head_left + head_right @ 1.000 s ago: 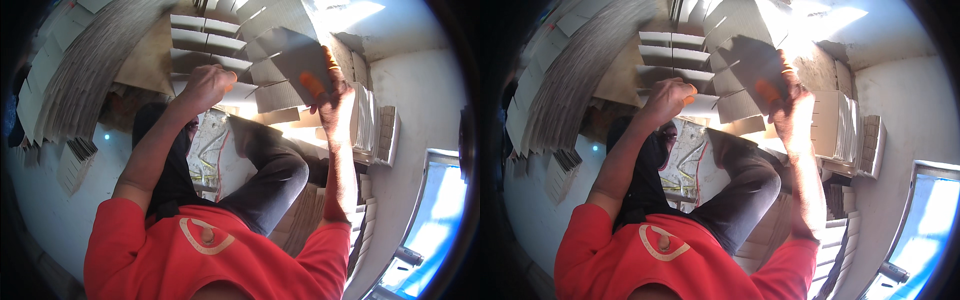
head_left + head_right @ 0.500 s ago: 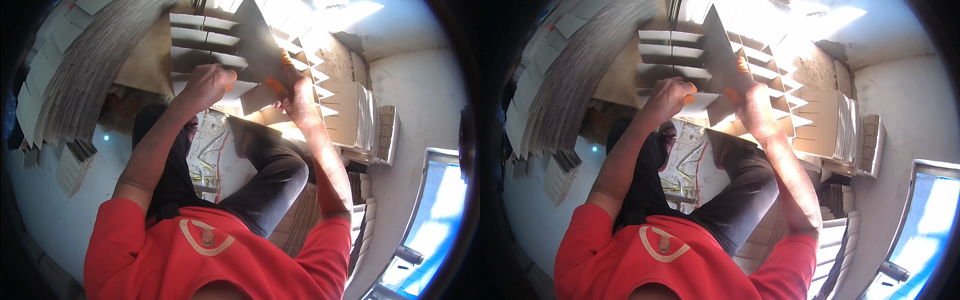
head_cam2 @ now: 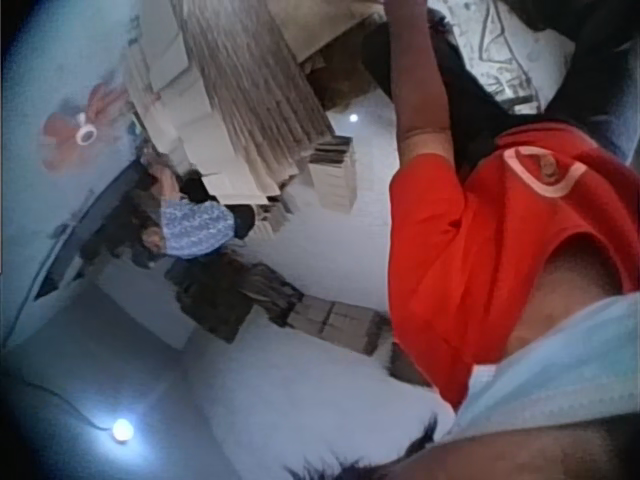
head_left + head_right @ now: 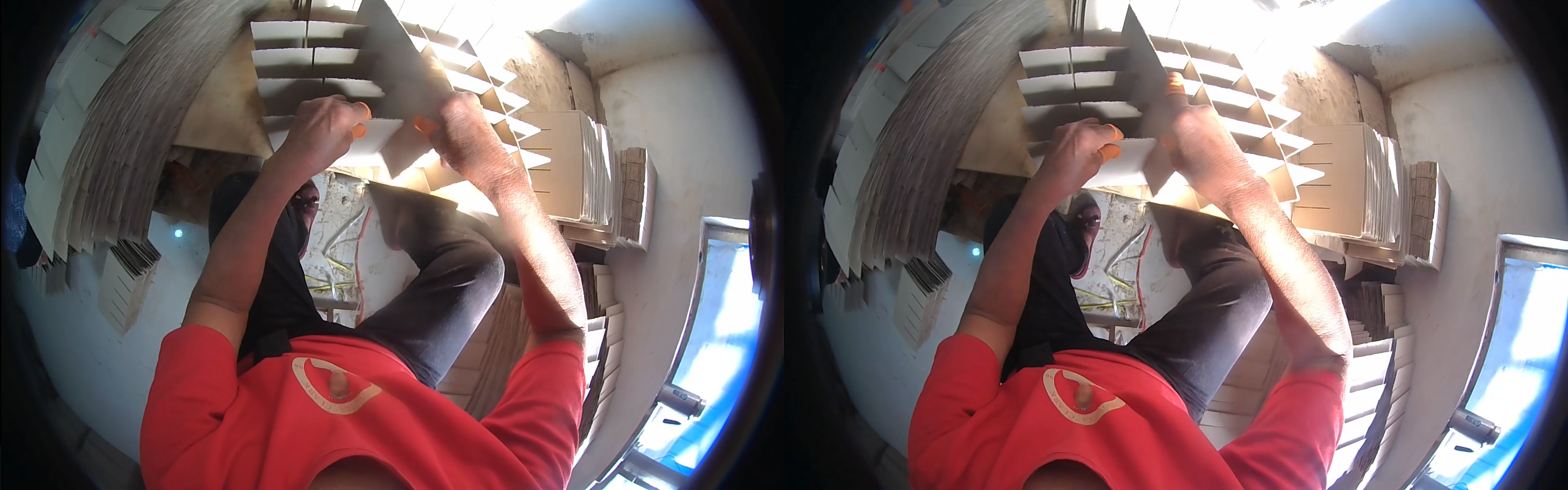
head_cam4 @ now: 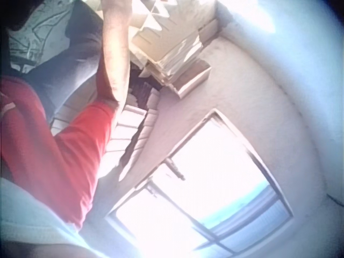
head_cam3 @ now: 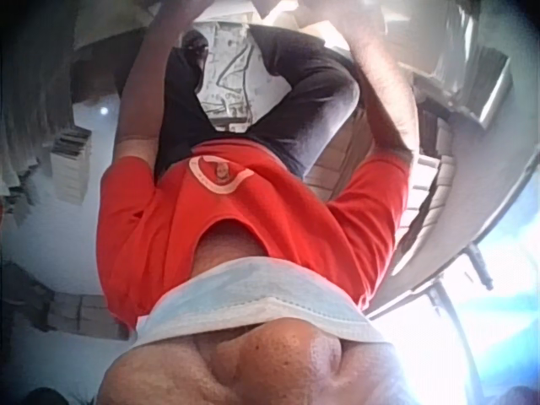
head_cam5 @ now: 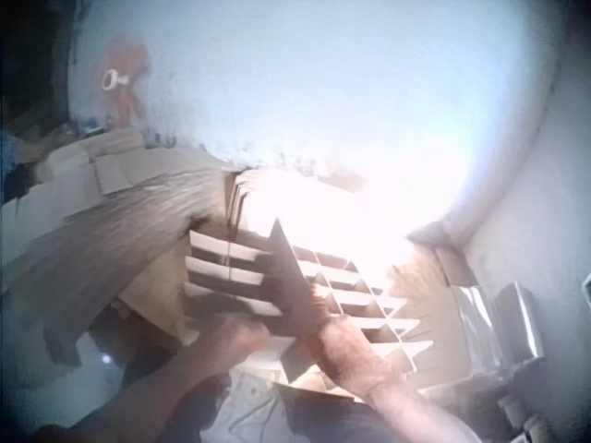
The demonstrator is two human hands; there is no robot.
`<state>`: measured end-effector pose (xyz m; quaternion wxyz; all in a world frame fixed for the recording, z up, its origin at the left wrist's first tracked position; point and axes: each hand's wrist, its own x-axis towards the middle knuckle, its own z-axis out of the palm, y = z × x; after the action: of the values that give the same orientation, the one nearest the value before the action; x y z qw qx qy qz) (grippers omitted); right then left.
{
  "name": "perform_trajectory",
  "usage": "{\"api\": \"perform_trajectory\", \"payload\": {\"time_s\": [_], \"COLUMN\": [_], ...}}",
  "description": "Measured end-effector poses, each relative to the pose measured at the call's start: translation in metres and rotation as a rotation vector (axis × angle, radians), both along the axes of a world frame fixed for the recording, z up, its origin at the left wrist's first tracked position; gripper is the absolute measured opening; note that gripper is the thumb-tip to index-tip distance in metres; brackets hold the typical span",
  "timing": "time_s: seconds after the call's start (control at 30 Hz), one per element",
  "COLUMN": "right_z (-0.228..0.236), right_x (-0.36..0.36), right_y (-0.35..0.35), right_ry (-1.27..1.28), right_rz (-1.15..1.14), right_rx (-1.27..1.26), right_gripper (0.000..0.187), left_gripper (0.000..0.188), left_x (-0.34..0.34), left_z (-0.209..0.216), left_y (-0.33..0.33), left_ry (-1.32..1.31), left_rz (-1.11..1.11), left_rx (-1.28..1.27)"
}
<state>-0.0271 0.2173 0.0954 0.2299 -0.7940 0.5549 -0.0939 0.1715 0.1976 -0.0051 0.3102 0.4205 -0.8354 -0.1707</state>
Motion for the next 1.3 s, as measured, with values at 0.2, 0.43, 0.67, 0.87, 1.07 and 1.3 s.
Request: {"api": "perform_trajectory", "payload": {"time_s": [0.2, 0.43, 0.67, 0.87, 1.07, 1.3], "right_z": [-0.013, -0.033, -0.075, -0.103, -0.091, -0.027], "right_x": [-0.002, -0.031, -0.243, -0.293, -0.332, -0.269], "right_y": [0.016, 0.031, 0.045, 0.059, 0.059, 0.052], "right_ry": [0.364, 0.114, 0.819, 0.932, 0.513, 0.165], "right_rz": [0.185, 0.011, -0.854, -1.015, -1.149, -1.07], "right_rx": [-0.372, -0.261, -0.787, -0.314, -0.365, -1.09], "right_gripper": [0.03, 0.035, 0.052, 0.055, 0.05, 0.03], "left_gripper": [0.015, 0.022, 0.031, 0.035, 0.037, 0.04], "left_x": [-0.005, -0.005, -0.015, -0.008, -0.006, 0.017], "left_z": [0.001, 0.009, 0.01, 0.011, 0.01, 0.013], "left_y": [0.004, 0.009, 0.012, 0.015, 0.014, 0.018], "left_ry": [-0.035, -0.013, 0.054, 0.014, -0.001, 0.004], "left_rz": [-0.046, -0.035, -0.043, 0.003, 0.024, 0.111], "left_rx": [-0.042, -0.046, -0.202, -0.227, -0.192, -0.167]}}
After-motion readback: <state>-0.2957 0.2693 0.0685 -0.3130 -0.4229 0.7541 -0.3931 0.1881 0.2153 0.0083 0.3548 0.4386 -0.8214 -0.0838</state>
